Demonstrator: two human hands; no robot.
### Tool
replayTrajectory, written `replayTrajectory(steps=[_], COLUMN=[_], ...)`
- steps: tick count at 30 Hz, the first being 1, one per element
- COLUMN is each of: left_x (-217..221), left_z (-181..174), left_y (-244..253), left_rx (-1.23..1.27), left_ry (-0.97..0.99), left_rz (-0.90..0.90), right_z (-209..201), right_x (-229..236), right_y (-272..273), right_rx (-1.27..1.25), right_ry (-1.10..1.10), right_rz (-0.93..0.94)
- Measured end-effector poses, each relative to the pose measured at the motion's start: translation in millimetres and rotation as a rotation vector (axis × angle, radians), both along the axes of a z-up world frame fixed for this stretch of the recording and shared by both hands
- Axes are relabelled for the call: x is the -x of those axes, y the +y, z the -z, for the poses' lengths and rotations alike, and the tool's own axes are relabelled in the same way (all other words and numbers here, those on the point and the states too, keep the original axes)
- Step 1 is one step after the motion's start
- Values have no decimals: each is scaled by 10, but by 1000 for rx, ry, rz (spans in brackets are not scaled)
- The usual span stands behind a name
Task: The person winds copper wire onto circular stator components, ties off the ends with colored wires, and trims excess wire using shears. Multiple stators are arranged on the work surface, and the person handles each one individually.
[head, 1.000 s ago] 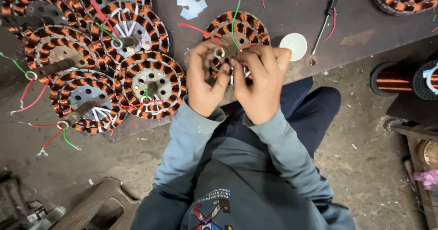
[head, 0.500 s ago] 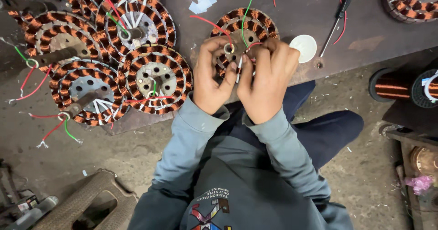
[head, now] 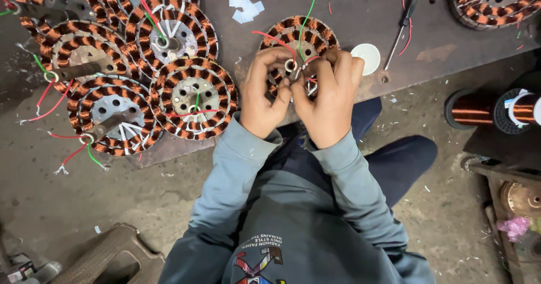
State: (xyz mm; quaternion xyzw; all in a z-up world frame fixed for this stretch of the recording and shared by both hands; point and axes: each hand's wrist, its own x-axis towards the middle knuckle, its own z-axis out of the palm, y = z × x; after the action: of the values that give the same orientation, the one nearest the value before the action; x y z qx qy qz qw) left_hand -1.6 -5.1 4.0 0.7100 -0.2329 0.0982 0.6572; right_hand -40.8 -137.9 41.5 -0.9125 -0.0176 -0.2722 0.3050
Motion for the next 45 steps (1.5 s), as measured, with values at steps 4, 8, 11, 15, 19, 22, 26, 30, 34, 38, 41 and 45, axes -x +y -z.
replayTrajectory(steps=[4, 8, 11, 15, 19, 22, 26, 30, 34, 38, 41, 45], left_x=[27, -8, 3, -4, -1, -2, 3, 2, 7, 26, 26, -36], left_z=[13, -3, 13, 11, 36, 34, 52, 64, 41, 30, 46, 94], left_y=[-8, 15, 12, 5, -10, -1, 9, 7, -3, -8, -19, -17], left_rx=[-21, -37, -8, 0, 33, 24, 2, 29, 32, 24, 14, -30], left_ry=[-3, -25, -22, -19, 8, 48, 8, -3, -16, -30, -44, -47], left_rz=[-18, -12, 2, 1, -5, 9, -1, 13, 14, 3, -3, -61], right_z=[24, -1, -36, -106, -104, -118, -125, -113, -99, -43, 15, 79], right_x=[52, -13, 6, 96, 118, 76, 15, -3, 92, 231, 274, 355], right_y=[2, 57, 37, 13, 32, 56, 58, 24, -31, -13, -26, -112], right_rx=[-15, 49, 42, -19, 3, 13, 67, 31, -46, -100, -220, -427], right_ry=[-1, -2, -2, -31, -19, -43, -43, -32, -87, -144, -128, -84], right_rz=[11, 47, 28, 6, 23, 12, -12, -31, -34, 7, 3, -54])
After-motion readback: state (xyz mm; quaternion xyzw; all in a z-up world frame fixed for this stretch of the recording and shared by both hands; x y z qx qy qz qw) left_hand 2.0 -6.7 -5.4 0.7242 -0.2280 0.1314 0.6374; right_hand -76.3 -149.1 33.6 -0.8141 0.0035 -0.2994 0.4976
